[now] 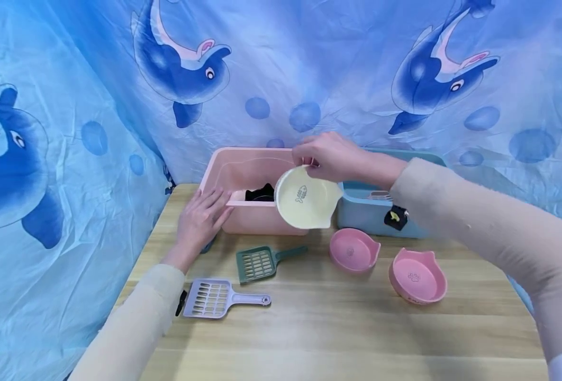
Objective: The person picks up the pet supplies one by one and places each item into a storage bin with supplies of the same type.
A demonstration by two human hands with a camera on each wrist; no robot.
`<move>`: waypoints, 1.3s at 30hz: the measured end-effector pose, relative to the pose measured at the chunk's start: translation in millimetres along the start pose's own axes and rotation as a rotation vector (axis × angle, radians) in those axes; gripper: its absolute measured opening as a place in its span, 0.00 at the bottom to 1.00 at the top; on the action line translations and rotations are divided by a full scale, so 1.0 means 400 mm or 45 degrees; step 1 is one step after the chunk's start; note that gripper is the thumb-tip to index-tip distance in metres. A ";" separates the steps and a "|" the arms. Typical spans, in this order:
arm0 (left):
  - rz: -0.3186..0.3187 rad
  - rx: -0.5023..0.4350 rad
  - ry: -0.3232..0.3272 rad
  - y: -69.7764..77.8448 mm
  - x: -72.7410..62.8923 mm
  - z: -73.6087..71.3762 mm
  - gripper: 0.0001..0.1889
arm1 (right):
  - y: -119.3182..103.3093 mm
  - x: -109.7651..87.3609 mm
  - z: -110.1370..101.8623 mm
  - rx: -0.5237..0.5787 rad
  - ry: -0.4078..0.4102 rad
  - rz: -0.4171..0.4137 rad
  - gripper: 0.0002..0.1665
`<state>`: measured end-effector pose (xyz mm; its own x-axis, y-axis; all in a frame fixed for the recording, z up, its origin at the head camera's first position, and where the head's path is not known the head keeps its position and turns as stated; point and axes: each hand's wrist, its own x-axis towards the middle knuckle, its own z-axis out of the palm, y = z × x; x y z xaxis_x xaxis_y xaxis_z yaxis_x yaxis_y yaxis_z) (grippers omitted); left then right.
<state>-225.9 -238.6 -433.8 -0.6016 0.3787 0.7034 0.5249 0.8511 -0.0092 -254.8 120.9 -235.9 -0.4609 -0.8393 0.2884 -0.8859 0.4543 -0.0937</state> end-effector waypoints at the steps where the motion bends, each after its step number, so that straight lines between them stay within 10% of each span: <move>1: 0.001 0.004 -0.001 -0.003 -0.005 0.001 0.26 | 0.010 0.017 -0.003 0.005 -0.001 -0.001 0.11; 16: 0.003 0.020 0.003 -0.012 -0.033 0.002 0.26 | 0.101 0.193 0.046 -0.279 -0.095 -0.032 0.13; 39: 0.050 0.010 0.038 -0.020 -0.013 -0.008 0.27 | 0.253 0.245 0.306 -0.302 -0.202 -0.074 0.16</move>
<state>-225.1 -248.6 -435.2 -0.5623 0.4013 0.7230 0.5431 0.8385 -0.0431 -395.8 48.1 -333.7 -0.4287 -0.8937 0.1324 -0.8827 0.4456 0.1495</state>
